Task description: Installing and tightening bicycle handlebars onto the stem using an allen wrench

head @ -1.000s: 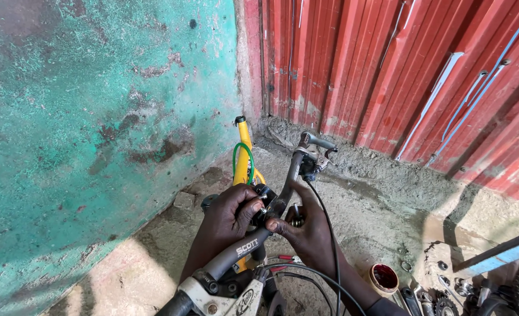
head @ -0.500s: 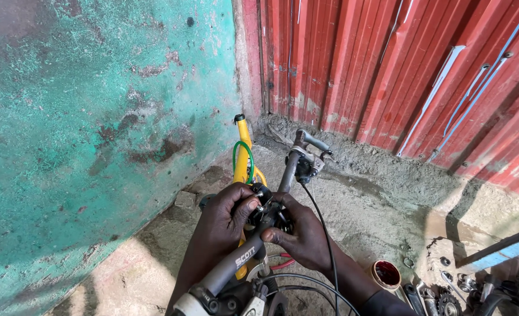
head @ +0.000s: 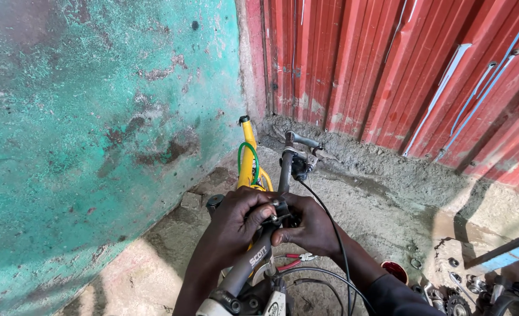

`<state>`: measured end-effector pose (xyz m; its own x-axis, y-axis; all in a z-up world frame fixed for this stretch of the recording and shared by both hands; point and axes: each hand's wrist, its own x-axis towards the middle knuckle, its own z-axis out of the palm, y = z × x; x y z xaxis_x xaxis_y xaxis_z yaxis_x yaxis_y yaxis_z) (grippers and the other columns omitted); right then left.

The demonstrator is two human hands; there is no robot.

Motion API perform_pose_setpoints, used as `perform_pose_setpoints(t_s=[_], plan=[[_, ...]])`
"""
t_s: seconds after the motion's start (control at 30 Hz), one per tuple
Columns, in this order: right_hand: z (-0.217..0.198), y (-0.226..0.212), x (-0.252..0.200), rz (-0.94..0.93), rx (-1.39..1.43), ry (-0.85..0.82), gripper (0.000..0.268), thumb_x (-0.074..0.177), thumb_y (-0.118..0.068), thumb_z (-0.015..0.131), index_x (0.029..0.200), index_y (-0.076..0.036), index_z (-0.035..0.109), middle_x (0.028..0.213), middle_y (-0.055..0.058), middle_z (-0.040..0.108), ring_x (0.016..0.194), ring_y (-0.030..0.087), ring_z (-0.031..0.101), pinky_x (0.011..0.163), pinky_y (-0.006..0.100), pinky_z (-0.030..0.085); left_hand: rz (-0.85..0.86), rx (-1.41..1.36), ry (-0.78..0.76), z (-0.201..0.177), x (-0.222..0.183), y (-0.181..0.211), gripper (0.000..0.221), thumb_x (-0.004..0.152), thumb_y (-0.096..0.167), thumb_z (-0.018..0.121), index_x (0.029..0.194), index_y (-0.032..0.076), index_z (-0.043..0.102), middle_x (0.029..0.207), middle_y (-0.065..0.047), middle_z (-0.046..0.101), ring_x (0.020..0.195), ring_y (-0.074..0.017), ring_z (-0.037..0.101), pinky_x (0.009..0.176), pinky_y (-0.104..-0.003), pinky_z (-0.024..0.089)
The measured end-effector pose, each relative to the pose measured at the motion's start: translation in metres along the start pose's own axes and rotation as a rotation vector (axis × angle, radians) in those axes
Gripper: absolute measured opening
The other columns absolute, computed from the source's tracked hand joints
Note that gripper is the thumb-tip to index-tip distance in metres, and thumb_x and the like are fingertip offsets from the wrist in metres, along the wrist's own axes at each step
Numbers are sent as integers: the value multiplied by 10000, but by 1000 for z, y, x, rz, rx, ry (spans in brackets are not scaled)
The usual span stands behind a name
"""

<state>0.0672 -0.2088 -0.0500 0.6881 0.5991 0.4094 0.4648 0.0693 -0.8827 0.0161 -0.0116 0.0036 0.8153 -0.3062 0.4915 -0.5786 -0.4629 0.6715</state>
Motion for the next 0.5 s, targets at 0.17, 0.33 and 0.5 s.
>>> perform_pose_setpoints(t_s=[0.17, 0.33, 0.5], plan=[[2, -11, -4, -47, 53, 32, 942, 693, -536, 831, 1421, 4, 569, 1272, 77, 697, 1153, 128, 614, 1017, 292, 504, -60, 114, 24, 8, 0, -8, 177, 932, 259, 591, 999, 169, 729, 1043, -32, 771, 997, -253, 685, 908, -396, 466], [-4, -1, -19, 43, -4, 76, 952, 772, -579, 766, 1559, -123, 487, 669, -74, 358, 559, 41, 247, 485, 255, 170, -56, 141, 34, 7, -3, -10, 150, 971, 265, 591, 886, 151, 638, 894, -58, 677, 880, -265, 641, 829, -399, 449], [-18, 21, -38, 269, 648, 80, 866, 867, -257, 758, 1613, -74, 359, 617, -64, 342, 464, 47, 281, 376, 211, 230, -57, 159, 34, 5, -1, 1, 186, 980, 284, 583, 896, 141, 666, 931, -40, 714, 914, -261, 655, 846, -401, 467]])
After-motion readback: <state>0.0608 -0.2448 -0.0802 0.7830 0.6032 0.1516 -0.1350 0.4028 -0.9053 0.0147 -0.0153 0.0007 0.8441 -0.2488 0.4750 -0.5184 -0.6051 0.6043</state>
